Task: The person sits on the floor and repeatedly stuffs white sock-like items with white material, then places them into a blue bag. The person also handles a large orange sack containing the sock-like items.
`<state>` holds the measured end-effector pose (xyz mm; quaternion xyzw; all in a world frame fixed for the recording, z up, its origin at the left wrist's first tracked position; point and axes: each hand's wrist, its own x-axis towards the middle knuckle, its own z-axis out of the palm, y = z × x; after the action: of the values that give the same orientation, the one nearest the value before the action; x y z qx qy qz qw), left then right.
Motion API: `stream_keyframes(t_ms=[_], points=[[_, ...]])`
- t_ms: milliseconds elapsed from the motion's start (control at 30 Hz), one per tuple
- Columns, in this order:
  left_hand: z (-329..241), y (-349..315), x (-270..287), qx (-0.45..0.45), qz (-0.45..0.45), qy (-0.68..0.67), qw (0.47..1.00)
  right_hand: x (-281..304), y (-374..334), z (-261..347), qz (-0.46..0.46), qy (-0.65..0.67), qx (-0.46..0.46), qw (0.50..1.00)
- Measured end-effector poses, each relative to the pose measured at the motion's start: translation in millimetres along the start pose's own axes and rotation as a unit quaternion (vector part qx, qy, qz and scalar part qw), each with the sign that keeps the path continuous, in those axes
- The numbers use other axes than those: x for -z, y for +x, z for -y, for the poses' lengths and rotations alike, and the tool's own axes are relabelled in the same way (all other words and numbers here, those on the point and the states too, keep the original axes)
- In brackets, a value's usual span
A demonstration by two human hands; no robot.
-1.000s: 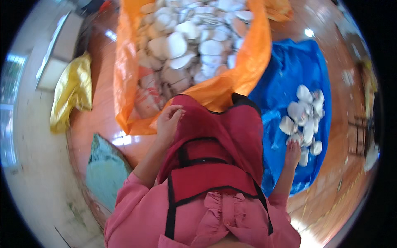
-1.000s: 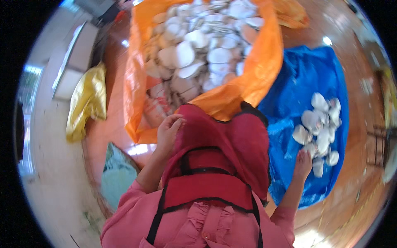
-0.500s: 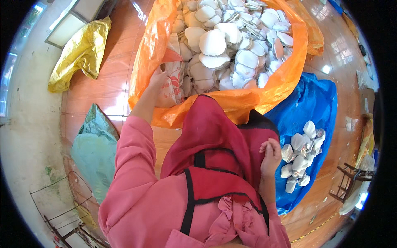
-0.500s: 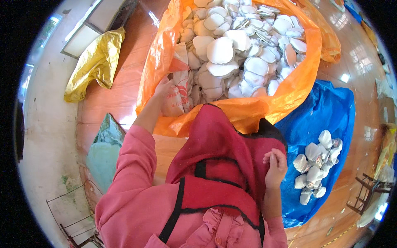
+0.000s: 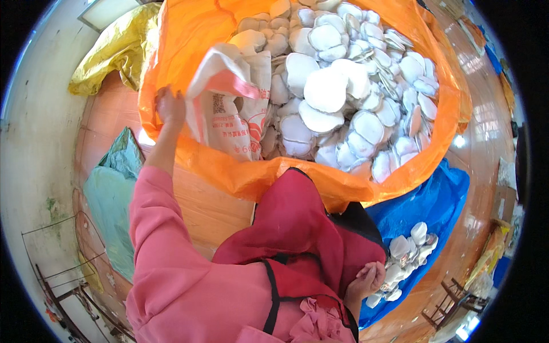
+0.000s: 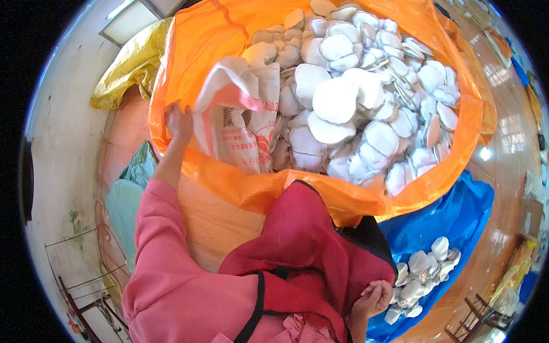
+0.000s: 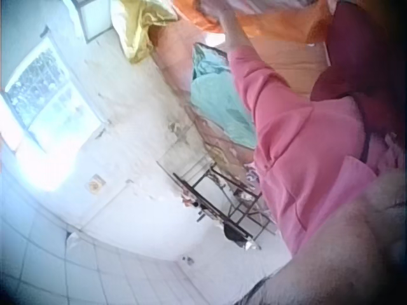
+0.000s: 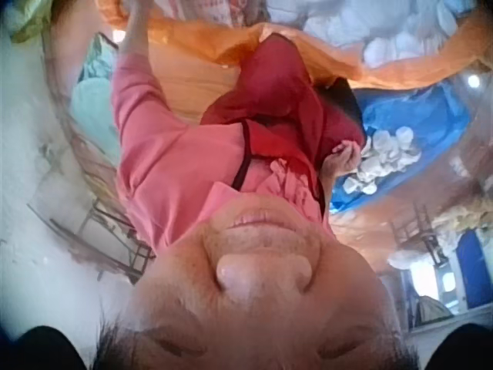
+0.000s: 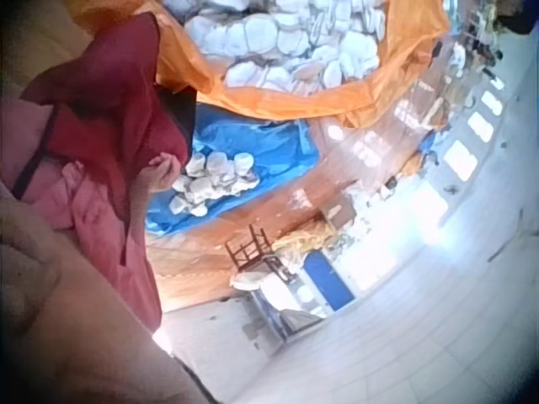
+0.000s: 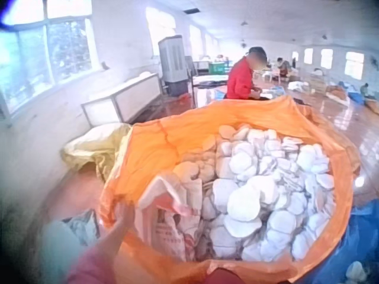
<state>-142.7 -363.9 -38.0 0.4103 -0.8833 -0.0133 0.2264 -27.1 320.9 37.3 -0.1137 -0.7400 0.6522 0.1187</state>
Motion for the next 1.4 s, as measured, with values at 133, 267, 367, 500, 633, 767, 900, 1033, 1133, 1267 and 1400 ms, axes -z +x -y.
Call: stream_keyframes(t_ms=[133, 267, 367, 500, 633, 767, 900, 1033, 1133, 1267, 1400], points=[[-48.9, -11.8, -43.8, -0.109, 0.048, -0.126, 0.985, -4.9, 6.6, 1.8, -0.005, -0.004, -0.032, 0.999], [-101.7, -7.6, -51.4, -0.077, 0.011, -0.24, 0.968, -28.5, 10.3, 16.1, -0.039, -0.029, -0.048, 0.998], [-119.9, 1.8, -42.0, -0.063, 0.037, -0.278, 0.958, -19.7, 11.9, 6.9, -0.012, -0.027, -0.027, 0.999], [-106.0, -7.7, -65.9, -0.231, 0.006, -0.141, 0.963, -20.3, 17.2, 3.4, -0.031, -0.028, -0.05, 0.998], [-74.2, -30.4, -145.8, -0.182, 0.156, -0.021, 0.971, -25.0, 20.0, 0.7, -0.05, -0.025, -0.057, 0.997], [-92.4, -124.1, -136.2, -0.215, 0.523, 0.06, 0.823, -23.0, 21.0, -1.7, -0.044, -0.03, -0.048, 0.997], [-103.4, -200.3, -100.9, -0.215, 0.725, 0.11, 0.645, -16.7, 21.0, -3.5, -0.05, -0.039, -0.057, 0.996], [-120.6, -217.4, -74.9, -0.229, 0.809, 0.123, 0.526, -17.3, 19.6, -3.0, -0.037, -0.021, -0.043, 0.998], [-118.8, -206.8, -89.8, -0.224, 0.864, 0.118, 0.434, -17.9, 16.9, -1.1, -0.032, -0.018, -0.03, 0.999], [-116.5, -180.5, -101.8, -0.146, 0.892, 0.033, 0.427, -20.9, 16.3, 5.6, -0.052, -0.036, -0.062, 0.996], [-180.0, -102.2, -64.6, -0.144, 0.563, -0.099, 0.808, -16.9, 12.5, 3.0, -0.062, -0.041, -0.056, 0.996]])
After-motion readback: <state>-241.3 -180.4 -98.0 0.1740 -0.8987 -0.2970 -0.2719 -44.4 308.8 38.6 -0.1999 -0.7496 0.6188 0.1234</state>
